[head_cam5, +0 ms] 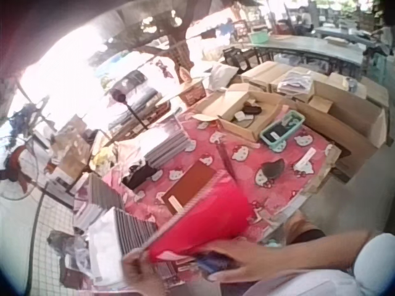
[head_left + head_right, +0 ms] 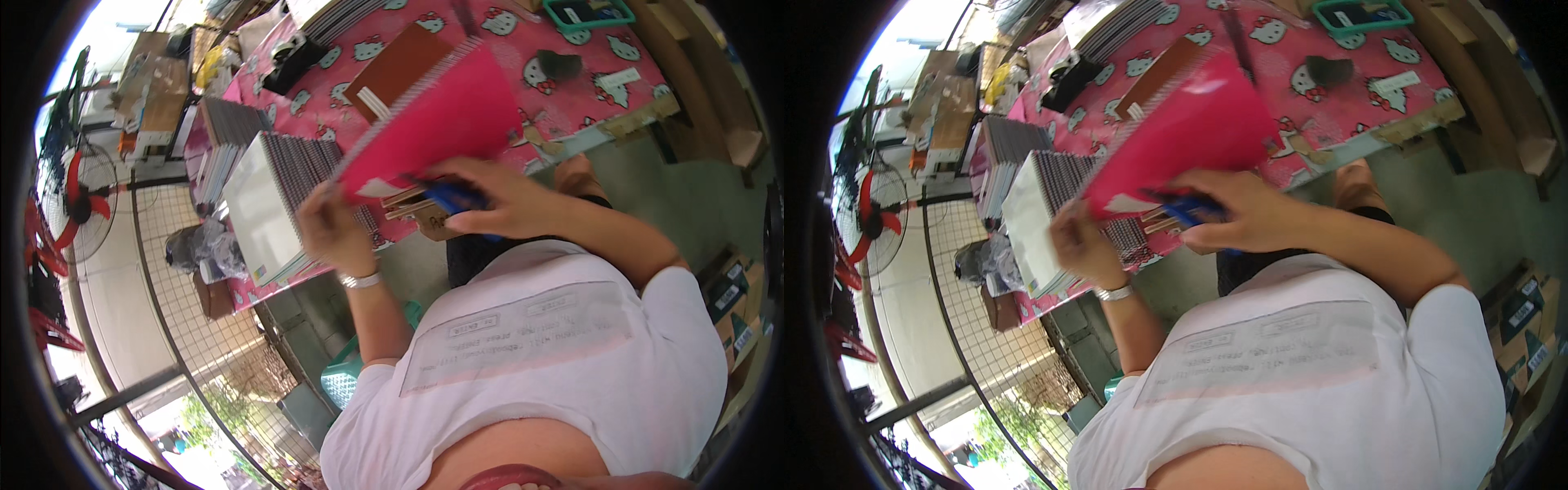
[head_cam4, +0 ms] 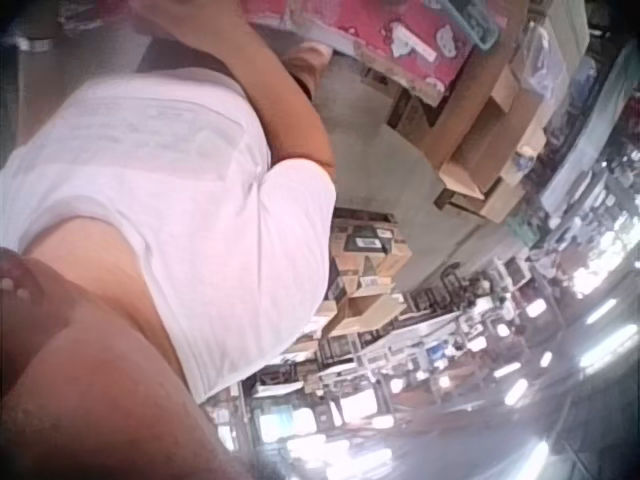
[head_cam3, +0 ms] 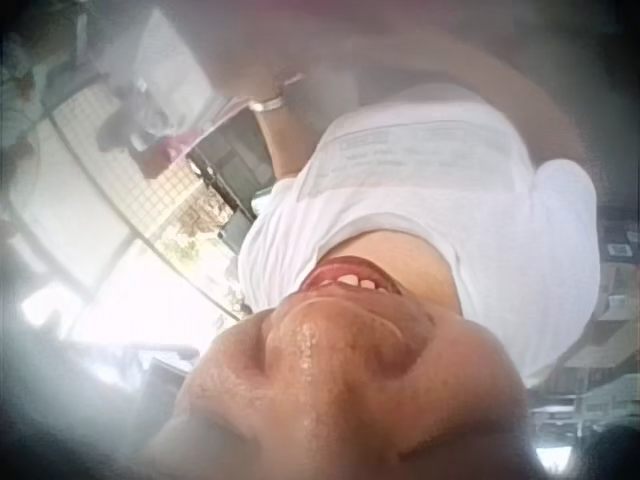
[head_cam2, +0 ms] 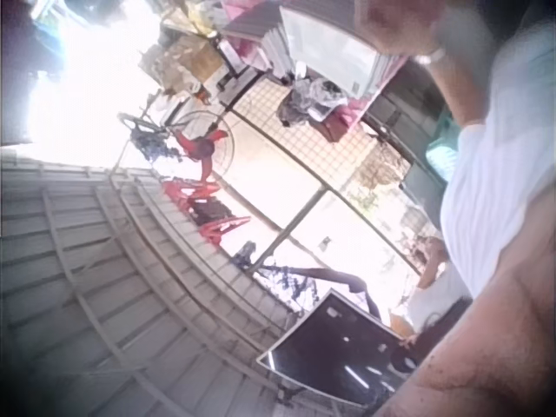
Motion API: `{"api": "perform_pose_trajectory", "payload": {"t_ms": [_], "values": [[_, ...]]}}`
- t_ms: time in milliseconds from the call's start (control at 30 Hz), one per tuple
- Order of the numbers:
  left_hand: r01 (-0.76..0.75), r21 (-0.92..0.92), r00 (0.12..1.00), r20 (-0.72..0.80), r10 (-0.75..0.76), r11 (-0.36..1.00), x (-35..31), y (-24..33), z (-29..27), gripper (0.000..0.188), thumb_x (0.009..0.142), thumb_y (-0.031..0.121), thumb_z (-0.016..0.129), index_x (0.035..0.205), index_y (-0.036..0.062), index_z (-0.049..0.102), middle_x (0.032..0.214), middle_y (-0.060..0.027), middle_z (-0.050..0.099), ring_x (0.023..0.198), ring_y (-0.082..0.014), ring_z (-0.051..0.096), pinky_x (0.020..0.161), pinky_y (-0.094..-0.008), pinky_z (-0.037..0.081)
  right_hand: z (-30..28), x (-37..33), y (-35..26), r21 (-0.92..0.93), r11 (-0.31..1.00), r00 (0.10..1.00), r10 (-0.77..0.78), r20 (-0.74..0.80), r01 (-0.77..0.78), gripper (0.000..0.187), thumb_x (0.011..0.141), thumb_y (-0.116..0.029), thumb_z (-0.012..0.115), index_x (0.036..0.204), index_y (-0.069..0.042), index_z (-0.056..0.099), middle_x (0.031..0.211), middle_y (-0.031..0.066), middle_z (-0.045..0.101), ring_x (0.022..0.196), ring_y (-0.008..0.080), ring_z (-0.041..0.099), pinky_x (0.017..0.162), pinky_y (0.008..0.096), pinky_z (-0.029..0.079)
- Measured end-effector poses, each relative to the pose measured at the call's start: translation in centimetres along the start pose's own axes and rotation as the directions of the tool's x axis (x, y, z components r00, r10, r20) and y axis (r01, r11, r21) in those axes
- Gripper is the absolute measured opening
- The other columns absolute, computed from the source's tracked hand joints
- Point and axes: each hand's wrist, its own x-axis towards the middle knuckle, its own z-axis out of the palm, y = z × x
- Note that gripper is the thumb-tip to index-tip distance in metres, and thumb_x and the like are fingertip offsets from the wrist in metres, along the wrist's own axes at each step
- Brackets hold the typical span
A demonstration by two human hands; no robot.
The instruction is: The person tapes a cardboard box shut using a tape dispenser, moves it onto a pallet, and then organizes a series of spiral notebooks by placing them into a stack one by one.
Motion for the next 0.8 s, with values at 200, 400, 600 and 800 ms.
{"api": "perform_pose_trajectory", "payload": {"t_ms": [200, 400, 600, 800], "values": [[0.252, -0.404, 0.801, -0.423, -0.424, 0.879, 8.0, -4.0, -13.2, 0.019, 0.092, 0.010, 0.065, 0.104, -0.0040, 0.062, 0.097, -0.0113, 0.066, 0.078, -0.0148, 0.062, 0.065, -0.0233, 0.054, -9.9, -4.6, 8.8, -0.697, 0.639, 0.918, 0.037, -0.394, -0.325, 0.057, 0.074, -0.021, 0.072, 0.126, -0.006, 0.054, 0.117, 0.0163, 0.056, 0.113, 0.0382, 0.053, 0.097, 0.0429, 0.044], [0.544, -0.080, 0.721, -0.464, -0.514, 0.835, 5.6, -13.4, -18.4, 0.018, 0.091, 0.009, 0.066, 0.102, -0.0053, 0.065, 0.092, -0.0120, 0.066, 0.066, -0.0167, 0.063, 0.056, -0.0260, 0.056, -12.1, -6.6, 13.7, -0.799, 0.468, 0.912, 0.040, -0.409, -0.379, 0.056, 0.073, -0.021, 0.072, 0.125, -0.010, 0.055, 0.127, 0.0129, 0.049, 0.122, 0.0346, 0.046, 0.102, 0.0448, 0.038], [0.552, 0.358, 0.813, -0.433, -0.390, 0.753, 3.7, -15.5, -17.6, 0.019, 0.091, 0.009, 0.066, 0.104, -0.0051, 0.067, 0.091, -0.0103, 0.068, 0.073, -0.0163, 0.064, 0.053, -0.0268, 0.051, -13.2, -6.2, 14.4, -0.847, 0.416, 0.927, -0.027, -0.375, -0.331, 0.053, 0.073, -0.025, 0.071, 0.122, -0.011, 0.056, 0.129, 0.0109, 0.048, 0.124, 0.0332, 0.044, 0.102, 0.0479, 0.037], [0.485, 0.049, 0.801, -0.426, -0.421, 0.873, 2.2, -17.6, -19.2, 0.022, 0.090, 0.011, 0.067, 0.105, -0.0053, 0.068, 0.099, -0.0114, 0.069, 0.082, -0.0158, 0.061, 0.073, -0.0288, 0.050, -12.7, -6.2, 14.6, -0.850, 0.411, 0.926, -0.035, -0.376, -0.330, 0.055, 0.074, -0.027, 0.071, 0.125, -0.013, 0.053, 0.130, 0.0105, 0.047, 0.126, 0.0330, 0.042, 0.103, 0.0477, 0.035]]}}
